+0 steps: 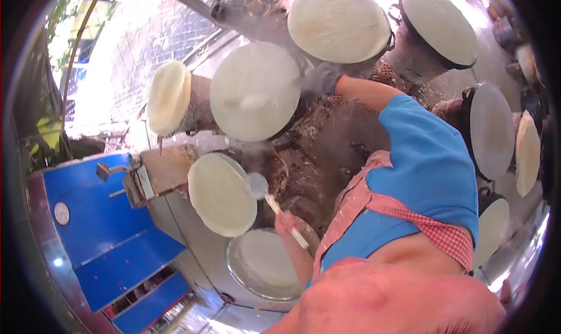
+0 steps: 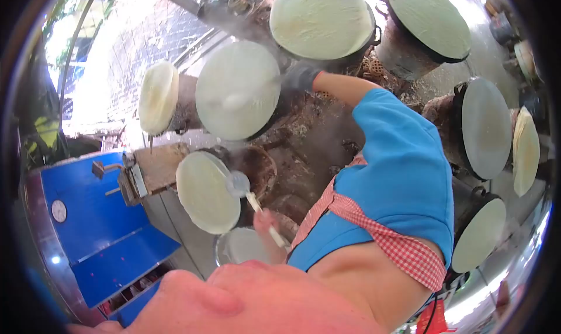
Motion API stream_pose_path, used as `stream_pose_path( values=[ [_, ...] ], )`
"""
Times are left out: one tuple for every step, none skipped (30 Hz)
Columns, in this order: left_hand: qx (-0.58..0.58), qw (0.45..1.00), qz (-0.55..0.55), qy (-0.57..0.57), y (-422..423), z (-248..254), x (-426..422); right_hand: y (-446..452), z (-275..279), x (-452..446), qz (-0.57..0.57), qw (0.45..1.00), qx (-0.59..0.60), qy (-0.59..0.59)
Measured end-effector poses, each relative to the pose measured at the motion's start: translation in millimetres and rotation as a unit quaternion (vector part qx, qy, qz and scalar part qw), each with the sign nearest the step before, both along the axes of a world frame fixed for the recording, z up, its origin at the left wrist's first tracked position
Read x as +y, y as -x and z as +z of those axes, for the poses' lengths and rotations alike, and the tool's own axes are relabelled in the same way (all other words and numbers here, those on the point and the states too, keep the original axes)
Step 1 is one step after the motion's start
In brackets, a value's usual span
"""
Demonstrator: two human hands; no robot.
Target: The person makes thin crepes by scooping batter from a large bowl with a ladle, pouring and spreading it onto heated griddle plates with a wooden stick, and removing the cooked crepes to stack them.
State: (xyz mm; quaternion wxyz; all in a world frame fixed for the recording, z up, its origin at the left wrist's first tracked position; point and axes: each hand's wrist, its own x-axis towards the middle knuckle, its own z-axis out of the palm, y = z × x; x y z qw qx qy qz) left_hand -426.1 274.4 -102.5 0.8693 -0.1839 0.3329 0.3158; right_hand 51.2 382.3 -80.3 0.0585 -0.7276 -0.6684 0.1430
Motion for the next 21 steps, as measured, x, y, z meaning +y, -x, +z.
stream_pose_path(
  values=[
    [0.077,0.996,-0.003,-0.042,-20,18,16,-15,-34,0,-0.019,0.999,0.032,-0.016],
    [0.086,0.995,-0.01,-0.039,-36,32,34,-30,-66,-1,-0.038,0.997,0.065,-0.033],
    [0.074,0.981,-0.079,-0.16,-38,21,52,-29,-65,-12,-0.079,0.992,0.053,-0.08],
    [0.045,0.98,-0.076,-0.177,-48,18,72,-20,-55,-18,-0.119,0.984,0.042,-0.125],
    [0.032,0.985,-0.075,-0.151,-57,16,92,-12,-44,-22,-0.102,0.986,0.045,-0.125],
    [0.046,0.976,-0.085,-0.195,-72,21,107,-1,-18,-30,-0.098,0.995,0.018,-0.026],
    [0.105,0.964,-0.055,-0.239,-94,39,114,4,-9,-36,-0.088,0.996,0.005,0.024],
    [0.094,0.969,-0.037,-0.225,-108,47,123,10,-1,-42,-0.077,0.994,-0.009,0.074],
    [0.095,0.974,-0.011,-0.204,-123,55,131,1,-5,-55,-0.092,0.996,-0.006,-0.01],
    [0.083,0.976,-0.008,-0.202,-130,45,142,-5,-7,-61,-0.11,0.989,-0.004,-0.096],
    [0.132,0.971,0.007,-0.199,-144,43,148,3,-8,-67,-0.103,0.99,-0.007,-0.1],
    [0.19,0.958,0.001,-0.212,-163,48,150,12,-19,-75,-0.137,0.985,-0.008,-0.101],
    [0.211,0.956,-0.002,-0.205,-174,24,158,22,-31,-82,-0.172,0.98,-0.008,-0.103],
    [0.273,0.935,-0.006,-0.226,-198,29,154,30,-105,-79,-0.108,0.98,-0.049,-0.158],
    [0.237,0.948,-0.032,-0.21,-210,17,159,39,-178,-75,-0.047,0.971,-0.097,-0.214],
    [0.202,0.959,-0.061,-0.191,-219,2,160,64,-137,-88,-0.079,0.986,-0.008,-0.145],
    [0.132,0.982,-0.082,-0.103,-223,13,158,90,-86,-100,-0.121,0.987,0.072,-0.079],
    [0.072,0.981,-0.049,-0.175,-214,24,145,89,-81,-108,-0.129,0.986,0.07,-0.074],
    [-0.096,0.989,-0.064,-0.095,-190,49,131,88,-79,-115,-0.115,0.981,0.084,-0.129],
    [-0.082,0.964,-0.128,-0.217,-162,61,108,93,-76,-123,-0.1,0.973,0.101,-0.18],
    [0.097,0.915,-0.111,-0.376,-133,39,82,98,-19,-138,-0.129,0.985,0.101,-0.055]
  ],
)
